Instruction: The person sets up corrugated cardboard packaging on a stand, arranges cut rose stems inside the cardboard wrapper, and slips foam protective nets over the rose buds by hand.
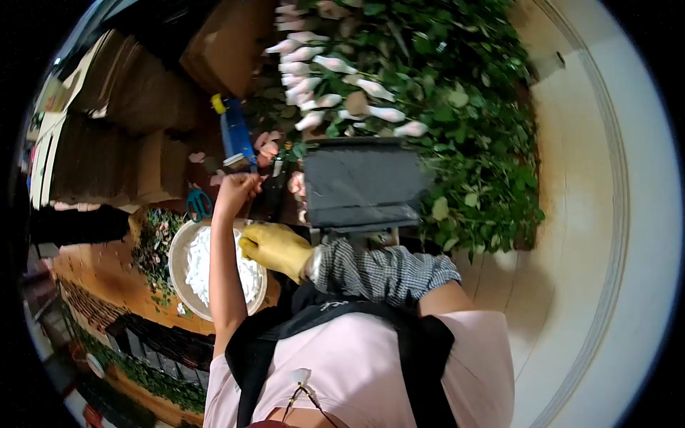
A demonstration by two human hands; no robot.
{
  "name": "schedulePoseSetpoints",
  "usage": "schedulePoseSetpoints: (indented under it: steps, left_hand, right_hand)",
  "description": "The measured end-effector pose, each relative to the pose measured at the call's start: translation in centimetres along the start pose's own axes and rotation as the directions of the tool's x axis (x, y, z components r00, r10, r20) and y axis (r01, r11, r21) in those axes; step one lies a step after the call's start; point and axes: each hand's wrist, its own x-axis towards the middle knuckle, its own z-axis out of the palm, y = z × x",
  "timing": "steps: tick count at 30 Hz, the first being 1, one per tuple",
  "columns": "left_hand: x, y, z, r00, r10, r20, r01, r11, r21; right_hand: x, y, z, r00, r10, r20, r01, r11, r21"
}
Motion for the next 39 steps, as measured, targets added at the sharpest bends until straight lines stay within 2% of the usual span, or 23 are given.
schedulePoseSetpoints:
  steps: [2,4,6,7,8,9,10,12,14,16,18,19,22,23,25,27,28,30,31,32,34,36,39]
  left_hand:
    - [-1.2,-1.0,1.6,0.995,0.028,0.091,-0.034,0.997,0.074]
    - [-4.3,2.7,3.3,0.999,0.032,-0.015,-0.035,0.97,-0.24]
    - [-5.4,7.0,4.4,0.976,0.128,-0.175,-0.18,0.931,-0.319]
    - [-5.6,9.4,5.3,0.954,0.224,-0.2,-0.276,0.916,-0.29]
    - [-5.8,12.0,6.5,0.922,0.32,-0.22,-0.371,0.893,-0.255]
    - [-5.8,14.9,8.3,0.855,0.46,-0.238,-0.488,0.87,-0.068]
    - [-5.8,17.4,10.9,0.813,0.545,-0.207,-0.557,0.831,-0.002]
    - [-3.6,19.6,16.8,0.666,0.733,-0.142,-0.726,0.68,0.102]
    - [-1.5,21.5,22.4,0.47,0.883,0.019,-0.794,0.413,0.445]
    - [1.4,20.8,26.6,0.396,0.876,0.277,-0.694,0.088,0.715]
    - [3.0,18.6,30.2,0.48,0.76,0.438,-0.495,-0.178,0.851]
    - [3.7,17.9,31.1,0.445,0.768,0.46,-0.342,-0.33,0.88]
    - [1.6,20.0,30.3,0.601,0.688,0.405,-0.385,-0.195,0.902]
    - [0.4,20.9,28.9,0.566,0.668,0.484,-0.475,-0.215,0.853]
    - [-3.0,21.8,25.9,0.625,0.406,0.667,-0.726,-0.013,0.688]
    - [-6.0,20.5,23.0,0.534,0.116,0.837,-0.844,0.118,0.523]
    - [-7.8,20.5,23.2,0.515,0.088,0.852,-0.852,-0.055,0.521]
    - [-9.2,17.8,24.1,0.437,0.206,0.876,-0.719,-0.506,0.477]
    - [-10.1,17.5,25.1,0.41,0.308,0.858,-0.75,-0.422,0.51]
    - [-9.6,16.3,25.4,0.298,0.378,0.877,-0.799,-0.405,0.446]
    - [-8.8,15.8,27.4,0.18,0.463,0.868,-0.776,-0.476,0.414]
    - [-6.7,17.2,29.5,0.179,0.556,0.812,-0.845,-0.336,0.416]
    - [-3.5,18.5,29.3,0.25,0.654,0.714,-0.745,-0.341,0.573]
  right_hand:
    - [-1.4,-0.7,-1.6,0.997,-0.069,-0.037,0.076,0.957,0.28]
    - [-4.4,-1.3,-4.6,0.951,-0.306,0.042,0.278,0.906,0.32]
    - [-8.6,-1.3,-8.1,0.928,-0.372,-0.024,0.366,0.896,0.253]
    - [-10.7,-1.2,-10.0,0.957,-0.281,-0.074,0.289,0.9,0.327]
    - [-12.7,0.1,-10.7,0.982,-0.141,-0.126,0.188,0.805,0.563]
    - [-14.5,1.4,-11.7,0.974,-0.031,-0.225,0.176,0.732,0.658]
    - [-16.1,2.5,-13.1,0.937,0.018,-0.35,0.214,0.761,0.612]
    - [-19.3,4.1,-15.6,0.833,0.125,-0.539,0.232,0.805,0.546]
    - [-21.1,6.1,-17.7,0.661,0.224,-0.716,0.276,0.815,0.509]
    - [-22.1,9.2,-19.6,0.606,0.419,-0.676,0.225,0.725,0.651]
    - [-22.5,12.7,-19.6,0.616,0.451,-0.646,0.276,0.645,0.712]
    - [-22.7,13.7,-19.3,0.64,0.458,-0.617,0.287,0.602,0.745]
    - [-23.9,14.4,-18.6,0.676,0.476,-0.563,0.302,0.518,0.801]
    - [-24.0,14.6,-18.5,0.687,0.449,-0.571,0.305,0.535,0.788]
    - [-24.4,14.3,-18.9,0.702,0.422,-0.574,0.3,0.556,0.775]
    - [-24.2,15.2,-19.5,0.734,0.419,-0.534,0.258,0.556,0.79]
    - [-24.0,15.6,-19.7,0.756,0.365,-0.544,0.3,0.546,0.783]
    - [-23.9,15.4,-20.4,0.799,0.343,-0.494,0.327,0.443,0.835]
    - [-24.0,14.7,-21.0,0.791,0.335,-0.512,0.319,0.488,0.812]
    - [-23.9,14.5,-21.3,0.78,0.299,-0.549,0.348,0.521,0.779]
    - [-23.4,14.5,-21.4,0.772,0.303,-0.559,0.412,0.431,0.803]
    - [-23.6,13.8,-21.6,0.769,0.274,-0.578,0.42,0.465,0.779]
    - [-24.8,13.4,-20.5,0.834,0.235,-0.499,0.379,0.413,0.828]
